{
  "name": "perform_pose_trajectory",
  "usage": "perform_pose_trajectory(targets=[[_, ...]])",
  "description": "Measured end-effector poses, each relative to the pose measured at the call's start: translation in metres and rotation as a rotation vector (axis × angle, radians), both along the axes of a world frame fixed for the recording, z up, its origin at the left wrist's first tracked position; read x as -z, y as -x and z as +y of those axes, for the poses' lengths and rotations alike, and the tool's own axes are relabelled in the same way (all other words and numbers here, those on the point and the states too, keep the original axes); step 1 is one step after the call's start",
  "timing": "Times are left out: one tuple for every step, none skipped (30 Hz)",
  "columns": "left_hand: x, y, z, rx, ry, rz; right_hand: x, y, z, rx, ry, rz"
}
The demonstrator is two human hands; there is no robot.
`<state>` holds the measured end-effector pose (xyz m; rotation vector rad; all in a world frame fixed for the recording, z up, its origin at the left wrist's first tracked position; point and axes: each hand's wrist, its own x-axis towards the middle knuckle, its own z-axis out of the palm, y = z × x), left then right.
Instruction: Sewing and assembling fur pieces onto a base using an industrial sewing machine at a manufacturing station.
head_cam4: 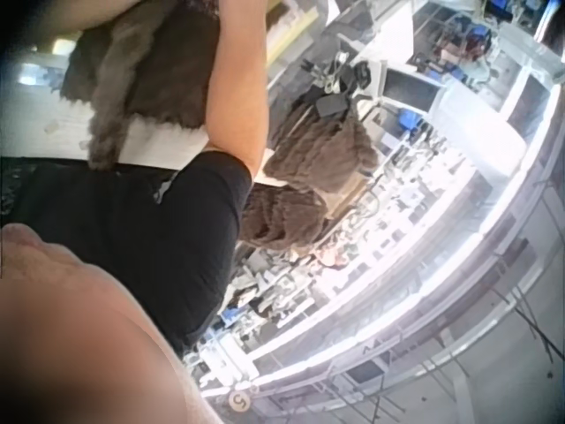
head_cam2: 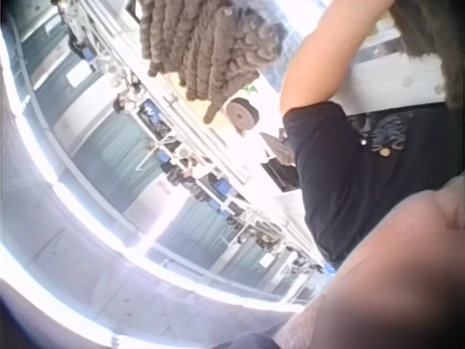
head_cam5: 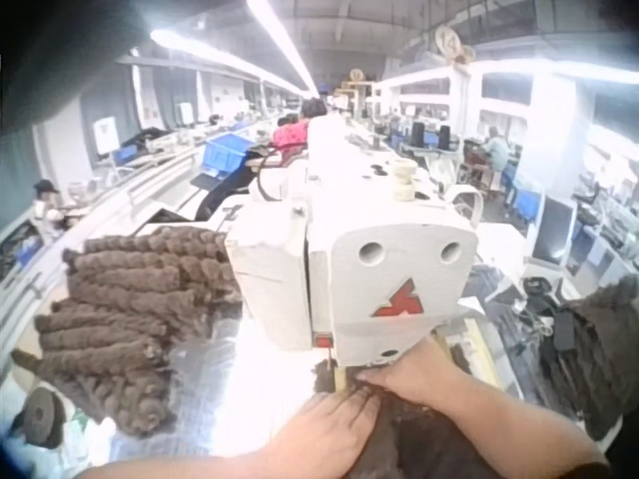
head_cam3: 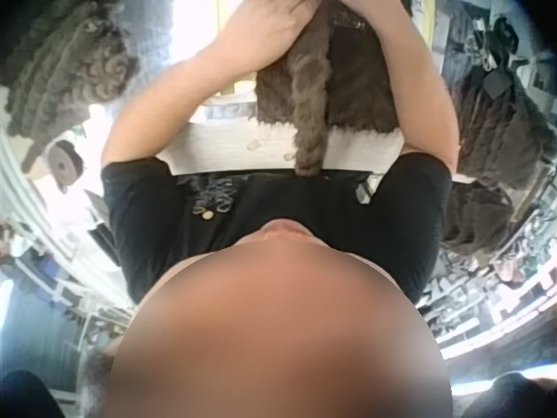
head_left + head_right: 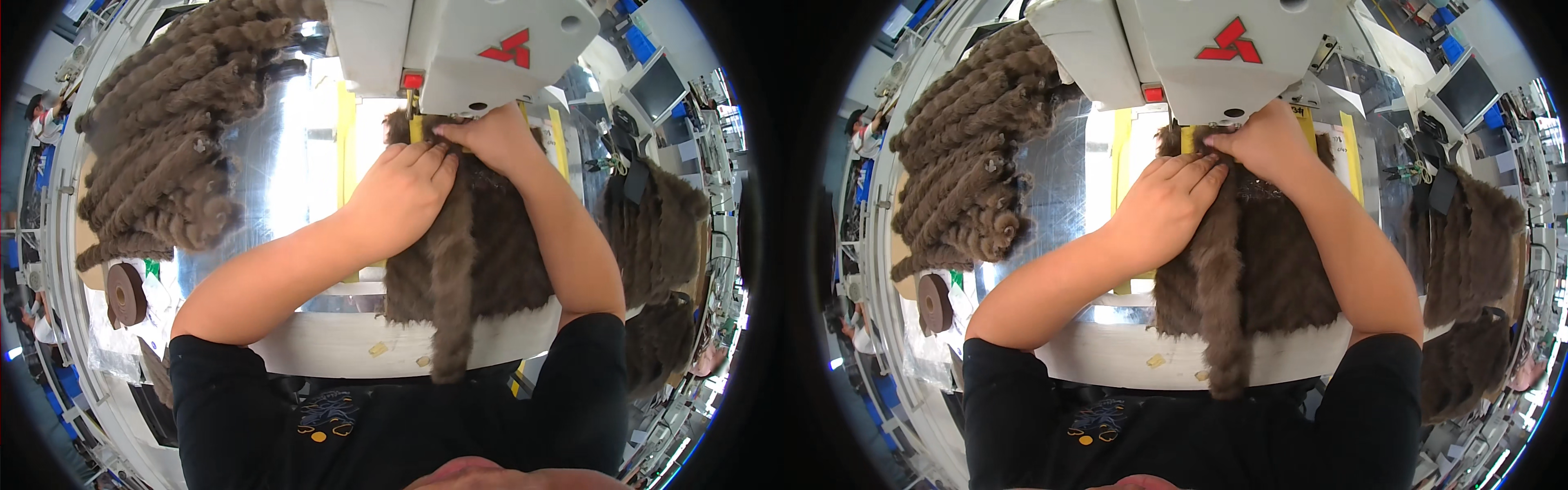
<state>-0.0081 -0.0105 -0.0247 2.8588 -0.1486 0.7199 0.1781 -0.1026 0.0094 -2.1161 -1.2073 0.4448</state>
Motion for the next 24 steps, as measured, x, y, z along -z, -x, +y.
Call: perform_pose_trajectory(targets=[[0.001, 0.000, 0.000, -0.004, -0.018, 0.010, 0.001, -0.004, 0.000, 0.002, -0.023, 0.022], [0.000, -0.002, -0.001, -0.004, -0.037, 0.016, 0.000, -0.010, -0.001, 0.008, -0.048, 0.041], [-0.002, -0.002, -0.001, 0.002, -0.041, 0.019, 0.002, -0.014, -0.001, 0.014, -0.052, 0.043], [-0.005, -0.003, 0.000, 0.008, -0.030, 0.054, 0.004, -0.019, -0.001, -0.012, -0.068, -0.025], [-0.007, -0.004, -0.001, 0.014, -0.017, 0.092, 0.007, -0.022, -0.002, -0.038, -0.082, -0.092], [-0.010, -0.005, -0.002, 0.021, -0.019, 0.097, 0.008, -0.023, -0.002, -0.031, -0.084, -0.087], [-0.012, -0.006, -0.002, -0.015, -0.040, 0.094, 0.009, -0.023, -0.001, -0.042, -0.092, -0.156], [-0.013, -0.007, -0.003, -0.050, -0.062, 0.095, 0.010, -0.022, 0.000, -0.053, -0.100, -0.221], [-0.014, -0.009, -0.004, -0.041, -0.064, 0.104, 0.010, -0.022, 0.001, -0.043, -0.100, -0.212], [-0.014, -0.012, -0.004, -0.088, -0.109, 0.096, 0.010, -0.024, 0.002, -0.068, -0.097, -0.217], [-0.015, -0.015, -0.004, -0.133, -0.155, 0.086, 0.011, -0.027, 0.003, -0.092, -0.093, -0.225], [-0.015, -0.018, -0.004, -0.143, -0.195, 0.098, 0.016, -0.030, 0.004, -0.086, -0.113, -0.219], [-0.015, -0.019, -0.003, -0.129, -0.197, 0.106, 0.018, -0.032, 0.005, -0.072, -0.112, -0.211], [-0.014, -0.019, -0.001, -0.133, -0.198, 0.072, 0.021, -0.034, 0.006, -0.090, -0.113, -0.228], [-0.012, -0.020, 0.000, -0.136, -0.198, 0.038, 0.023, -0.036, 0.007, -0.108, -0.112, -0.246], [-0.011, -0.020, 0.001, -0.140, -0.188, 0.028, 0.027, -0.037, 0.008, -0.065, -0.046, -0.215], [-0.011, -0.020, 0.001, -0.128, -0.185, 0.033, 0.029, -0.039, 0.009, -0.054, -0.042, -0.209], [-0.012, -0.020, 0.000, -0.141, -0.178, 0.050, 0.030, -0.042, 0.010, -0.065, -0.029, -0.185], [-0.013, -0.021, 0.000, -0.156, -0.171, 0.067, 0.030, -0.043, 0.009, -0.077, -0.015, -0.162], [-0.013, -0.022, 0.001, -0.154, -0.168, 0.072, 0.027, -0.042, 0.010, -0.075, -0.013, -0.157], [-0.012, -0.023, 0.002, -0.160, -0.173, 0.081, 0.021, -0.039, 0.010, -0.047, 0.019, -0.048], [-0.012, -0.024, 0.003, -0.167, -0.178, 0.091, 0.016, -0.037, 0.009, -0.019, 0.050, 0.059], [-0.011, -0.026, 0.004, -0.166, -0.176, 0.094, 0.013, -0.035, 0.008, -0.019, 0.052, 0.063], [-0.011, -0.029, 0.004, -0.152, -0.149, 0.065, 0.010, -0.034, 0.006, -0.028, 0.024, 0.038]])
